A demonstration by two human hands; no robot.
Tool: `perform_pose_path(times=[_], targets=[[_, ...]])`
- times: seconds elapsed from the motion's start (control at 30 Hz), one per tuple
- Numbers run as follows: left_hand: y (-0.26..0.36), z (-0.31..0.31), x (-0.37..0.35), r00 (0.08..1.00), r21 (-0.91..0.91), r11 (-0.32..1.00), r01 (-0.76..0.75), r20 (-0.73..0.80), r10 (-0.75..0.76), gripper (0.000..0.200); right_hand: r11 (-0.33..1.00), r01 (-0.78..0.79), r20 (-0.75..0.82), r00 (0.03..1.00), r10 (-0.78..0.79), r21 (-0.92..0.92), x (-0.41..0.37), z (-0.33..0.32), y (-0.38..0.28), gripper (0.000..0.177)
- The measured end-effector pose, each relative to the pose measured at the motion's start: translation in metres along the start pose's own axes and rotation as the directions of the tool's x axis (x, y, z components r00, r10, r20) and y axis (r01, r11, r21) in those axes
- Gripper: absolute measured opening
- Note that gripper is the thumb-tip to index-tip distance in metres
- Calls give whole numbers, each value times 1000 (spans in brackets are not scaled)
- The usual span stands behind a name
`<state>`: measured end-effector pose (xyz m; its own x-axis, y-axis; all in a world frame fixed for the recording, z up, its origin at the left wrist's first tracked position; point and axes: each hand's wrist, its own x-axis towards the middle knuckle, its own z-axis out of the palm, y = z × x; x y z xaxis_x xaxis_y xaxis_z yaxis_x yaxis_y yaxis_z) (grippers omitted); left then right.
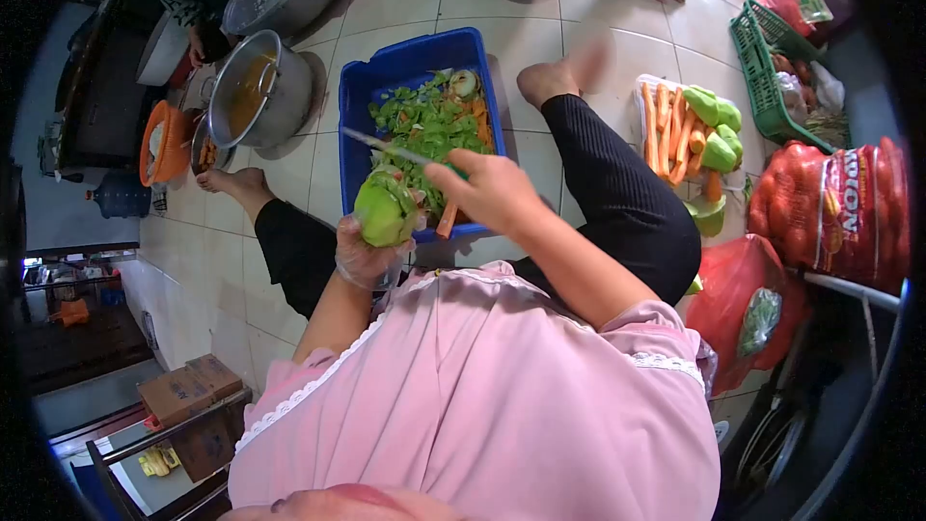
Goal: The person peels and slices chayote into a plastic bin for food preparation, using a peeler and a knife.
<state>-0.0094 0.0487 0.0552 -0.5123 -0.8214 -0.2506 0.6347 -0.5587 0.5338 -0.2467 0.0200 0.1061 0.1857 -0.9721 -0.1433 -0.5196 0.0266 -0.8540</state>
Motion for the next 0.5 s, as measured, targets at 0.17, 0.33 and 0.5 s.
perform_pose_path(times=[0.17, 0.33, 0.5], targets=[[0, -2, 2, 1000, 19, 1000, 2, 4, -2, 87, 997, 45, 153, 988, -35, -62, -14, -6, -7, 45], [-4, -4, -1, 996, 112, 994, -11, -85, 21, 80, 978, 146, 165, 979, -121, -148, -23, 7, -17, 46], [-8, -4, -1, 979, 151, 988, -37, -194, 66, 68, 953, 182, 57, 983, -173, -244, -16, 16, 1, 47]])
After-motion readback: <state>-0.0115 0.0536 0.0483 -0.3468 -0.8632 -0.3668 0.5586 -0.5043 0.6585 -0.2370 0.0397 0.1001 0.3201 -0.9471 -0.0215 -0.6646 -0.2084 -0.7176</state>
